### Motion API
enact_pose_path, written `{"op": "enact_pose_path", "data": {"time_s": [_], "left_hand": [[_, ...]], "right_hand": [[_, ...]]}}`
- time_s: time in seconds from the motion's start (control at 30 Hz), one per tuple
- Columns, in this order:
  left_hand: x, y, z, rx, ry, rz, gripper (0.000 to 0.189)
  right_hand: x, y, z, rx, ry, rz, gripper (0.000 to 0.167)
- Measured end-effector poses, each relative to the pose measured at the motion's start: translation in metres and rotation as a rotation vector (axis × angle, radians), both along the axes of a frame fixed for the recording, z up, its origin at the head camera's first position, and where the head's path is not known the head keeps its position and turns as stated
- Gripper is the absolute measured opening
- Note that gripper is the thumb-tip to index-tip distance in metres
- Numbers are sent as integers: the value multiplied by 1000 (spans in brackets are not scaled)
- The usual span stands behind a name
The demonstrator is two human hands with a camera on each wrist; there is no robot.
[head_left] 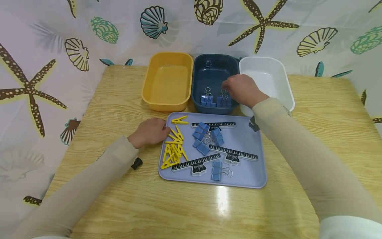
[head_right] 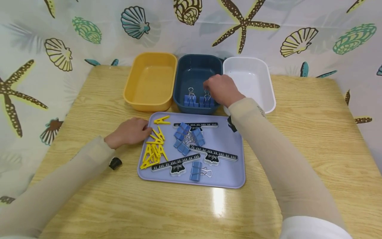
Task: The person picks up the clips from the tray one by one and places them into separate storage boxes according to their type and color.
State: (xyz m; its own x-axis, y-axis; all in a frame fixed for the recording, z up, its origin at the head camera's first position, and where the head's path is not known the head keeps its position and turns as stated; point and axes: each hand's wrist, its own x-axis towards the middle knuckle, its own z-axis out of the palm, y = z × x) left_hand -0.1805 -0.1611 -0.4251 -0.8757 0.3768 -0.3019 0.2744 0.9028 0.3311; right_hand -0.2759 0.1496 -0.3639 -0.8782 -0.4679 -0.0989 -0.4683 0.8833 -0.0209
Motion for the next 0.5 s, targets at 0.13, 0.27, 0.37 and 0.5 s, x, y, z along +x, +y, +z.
{"op": "enact_pose_path", "data": {"time_s": [0.13,0.27,0.37,0.5], "left_hand": [[1,0,1,1,12,2,38],[1,0,2,3,5,7,37],[1,0,2,3,-1,8,37],[1,0,2,3,-5,6,37]], "right_hand": [[-1,0,-1,-3,2,0,29],[-1,-1,-3,-8,-1,-1,29],[-1,-2,-3,-9,-3,2,28],[-1,-2,-4,-13,-6,3,28]]}}
